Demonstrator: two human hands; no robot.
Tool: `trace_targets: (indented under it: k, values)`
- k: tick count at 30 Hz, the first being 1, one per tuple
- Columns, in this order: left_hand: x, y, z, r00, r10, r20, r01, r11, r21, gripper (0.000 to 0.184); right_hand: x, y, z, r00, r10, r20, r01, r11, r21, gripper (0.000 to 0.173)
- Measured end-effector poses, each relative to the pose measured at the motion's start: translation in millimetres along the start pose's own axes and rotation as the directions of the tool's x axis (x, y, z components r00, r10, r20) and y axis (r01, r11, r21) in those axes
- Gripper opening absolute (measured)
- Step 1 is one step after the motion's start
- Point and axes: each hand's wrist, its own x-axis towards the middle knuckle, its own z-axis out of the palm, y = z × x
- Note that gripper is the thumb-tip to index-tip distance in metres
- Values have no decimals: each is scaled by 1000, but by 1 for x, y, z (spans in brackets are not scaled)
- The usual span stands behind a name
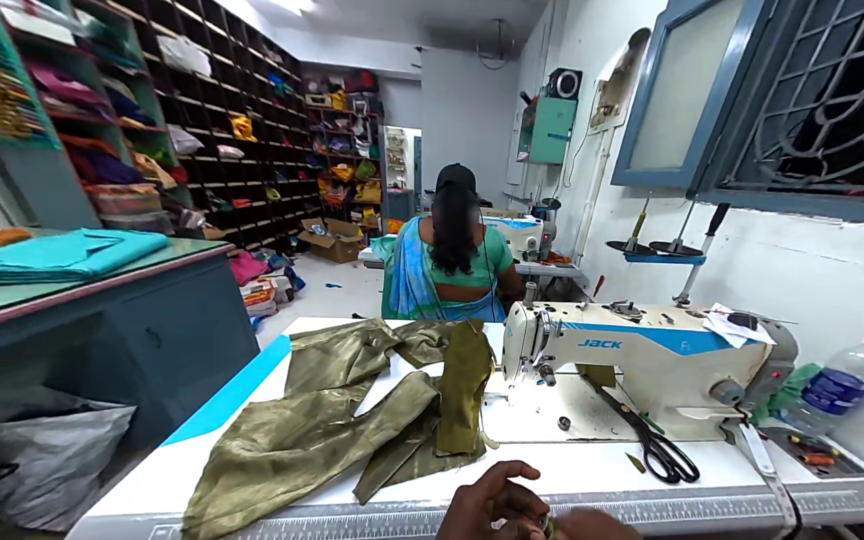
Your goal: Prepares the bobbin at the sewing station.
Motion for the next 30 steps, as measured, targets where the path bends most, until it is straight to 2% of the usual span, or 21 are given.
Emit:
trace_targets:
  k: [2,4,8,12,15,17,20,26,30]
  values:
    - [-2,2,0,995,-10,95,13,999,-30,45,4,17,-4,996,91,-23,-90,995,48,28]
    - [-4,3,0,992,-8,129,23,994,-109,47,2,36,2,988,152,-19,-147,975,164,35]
    - [-4,4,-2,999,-22,26,29,953,-300,50,-7,46,15,983,183,27,-174,869,462,39]
    - [-1,8,0,995,-97,-14,85,925,-369,52,-9,36,20,973,228,21,-198,790,580,49]
    - [1,8,4,992,-127,-7,117,932,-344,53,-8,33,19,963,269,12,-212,731,648,36]
    - [2,6,4,989,-147,1,138,929,-343,54,-8,36,17,959,282,-15,-207,739,640,26]
    - [4,3,7,980,-195,34,194,906,-377,54,-8,36,10,957,271,-100,-174,818,548,18]
    - [21,2,18,950,-274,149,311,873,-376,50,-17,39,-14,953,290,-90,-240,901,362,25]
    - [42,-3,21,913,-258,316,349,895,-279,40,-27,42,-29,924,313,-220,-279,945,173,25]
